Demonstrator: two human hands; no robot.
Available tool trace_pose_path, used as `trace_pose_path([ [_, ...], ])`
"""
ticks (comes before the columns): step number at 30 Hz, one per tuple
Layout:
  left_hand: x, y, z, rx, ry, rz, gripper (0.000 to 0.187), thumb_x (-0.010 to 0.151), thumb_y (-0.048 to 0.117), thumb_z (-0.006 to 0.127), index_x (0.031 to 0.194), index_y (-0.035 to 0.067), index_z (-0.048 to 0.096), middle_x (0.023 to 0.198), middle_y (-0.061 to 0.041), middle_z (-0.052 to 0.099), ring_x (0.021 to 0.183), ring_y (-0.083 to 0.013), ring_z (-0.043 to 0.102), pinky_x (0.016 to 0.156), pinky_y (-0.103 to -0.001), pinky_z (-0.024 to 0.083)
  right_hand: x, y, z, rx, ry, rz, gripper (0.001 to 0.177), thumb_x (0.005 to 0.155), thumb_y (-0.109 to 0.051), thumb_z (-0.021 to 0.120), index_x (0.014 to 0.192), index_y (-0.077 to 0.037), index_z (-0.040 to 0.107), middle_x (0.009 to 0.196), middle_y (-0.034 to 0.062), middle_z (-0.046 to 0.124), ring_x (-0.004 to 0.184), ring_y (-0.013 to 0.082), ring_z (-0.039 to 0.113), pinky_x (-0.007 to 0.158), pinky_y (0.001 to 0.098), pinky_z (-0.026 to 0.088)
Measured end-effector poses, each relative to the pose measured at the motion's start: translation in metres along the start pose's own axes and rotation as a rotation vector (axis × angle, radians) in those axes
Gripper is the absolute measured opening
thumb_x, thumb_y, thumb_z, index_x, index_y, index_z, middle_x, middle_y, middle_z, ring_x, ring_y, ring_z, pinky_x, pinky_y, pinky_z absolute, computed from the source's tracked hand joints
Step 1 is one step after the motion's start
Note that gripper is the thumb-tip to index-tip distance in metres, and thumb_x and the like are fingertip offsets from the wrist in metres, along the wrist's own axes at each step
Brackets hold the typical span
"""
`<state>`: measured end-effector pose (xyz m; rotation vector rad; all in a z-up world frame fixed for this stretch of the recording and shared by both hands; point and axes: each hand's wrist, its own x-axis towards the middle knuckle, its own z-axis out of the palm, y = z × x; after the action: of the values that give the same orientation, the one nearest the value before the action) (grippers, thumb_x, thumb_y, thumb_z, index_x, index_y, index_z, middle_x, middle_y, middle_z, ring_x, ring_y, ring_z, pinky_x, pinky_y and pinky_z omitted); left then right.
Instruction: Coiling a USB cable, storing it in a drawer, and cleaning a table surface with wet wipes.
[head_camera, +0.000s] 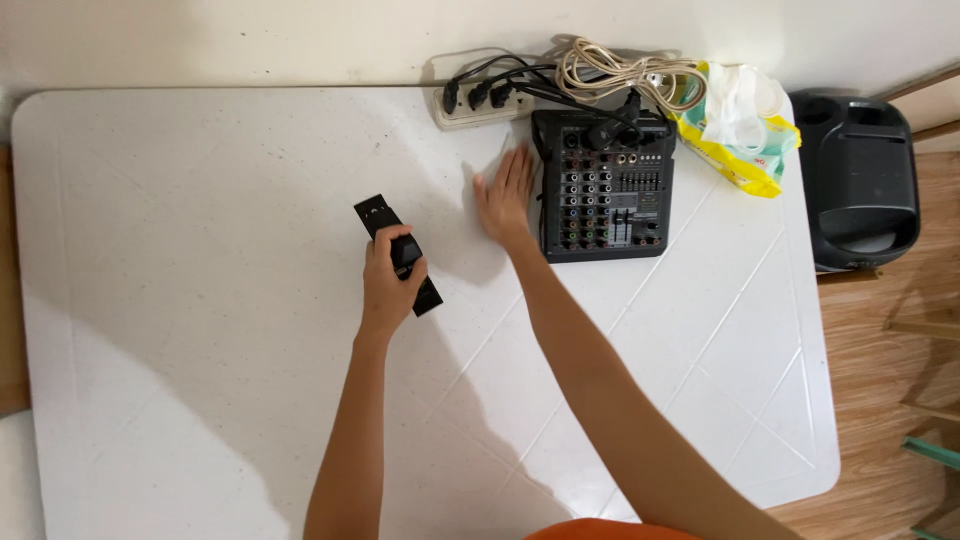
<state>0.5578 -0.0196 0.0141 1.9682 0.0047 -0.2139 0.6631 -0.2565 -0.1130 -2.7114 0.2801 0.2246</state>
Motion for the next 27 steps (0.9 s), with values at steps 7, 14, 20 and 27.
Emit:
trace_pose_path([
  [7,0.003,-0.005,-0.004,-0.064,0.026,0.002,0.047,0.092,0.01,0.071,0.135,0.014,0.052,0.123,-0.013,0.054,0.107,-0.0239,0.061,0.09,-0.039,0.054,0.011,-0.033,-0.008,0.069,0.025,-0.197,0.071,0.102,-0.035,0.035,0.159,0.002,0.012,0.168,0.0217,0.007,0.157,0.0386,0.006,0.129,0.0491,0.012],
  [14,0.018,-0.008,0.008,-0.099,0.053,0.066,0.047,0.093,0.01,0.071,0.136,0.01,0.051,0.133,-0.012,0.055,0.122,-0.0271,0.057,0.099,-0.04,0.051,-0.071,-0.049,-0.015,0.247,-0.074,-0.575,0.071,0.085,0.009,0.053,0.153,-0.009,0.04,0.164,0.0104,0.034,0.154,0.0298,0.028,0.126,0.0426,0.031],
  [20,0.019,0.001,0.005,-0.218,-0.015,-0.043,0.031,0.105,0.027,0.058,0.133,0.013,0.056,0.121,-0.012,0.058,0.11,-0.0296,0.055,0.097,-0.042,0.048,-0.082,0.015,-0.005,0.434,0.137,-0.374,0.072,0.082,0.027,0.035,0.145,-0.002,0.053,0.156,0.0152,0.048,0.148,0.0296,0.045,0.096,0.0337,0.054],
  [27,0.041,-0.02,0.023,-0.002,-0.099,0.107,0.03,0.108,0.034,0.049,0.13,0.016,0.06,0.122,-0.008,0.063,0.112,-0.0283,0.057,0.095,-0.043,0.047,-0.079,0.0,0.056,-0.292,0.472,-0.479,0.081,0.077,0.015,0.05,0.153,-0.001,0.03,0.153,0.0227,0.051,0.14,0.0338,0.051,0.107,0.044,0.052],
])
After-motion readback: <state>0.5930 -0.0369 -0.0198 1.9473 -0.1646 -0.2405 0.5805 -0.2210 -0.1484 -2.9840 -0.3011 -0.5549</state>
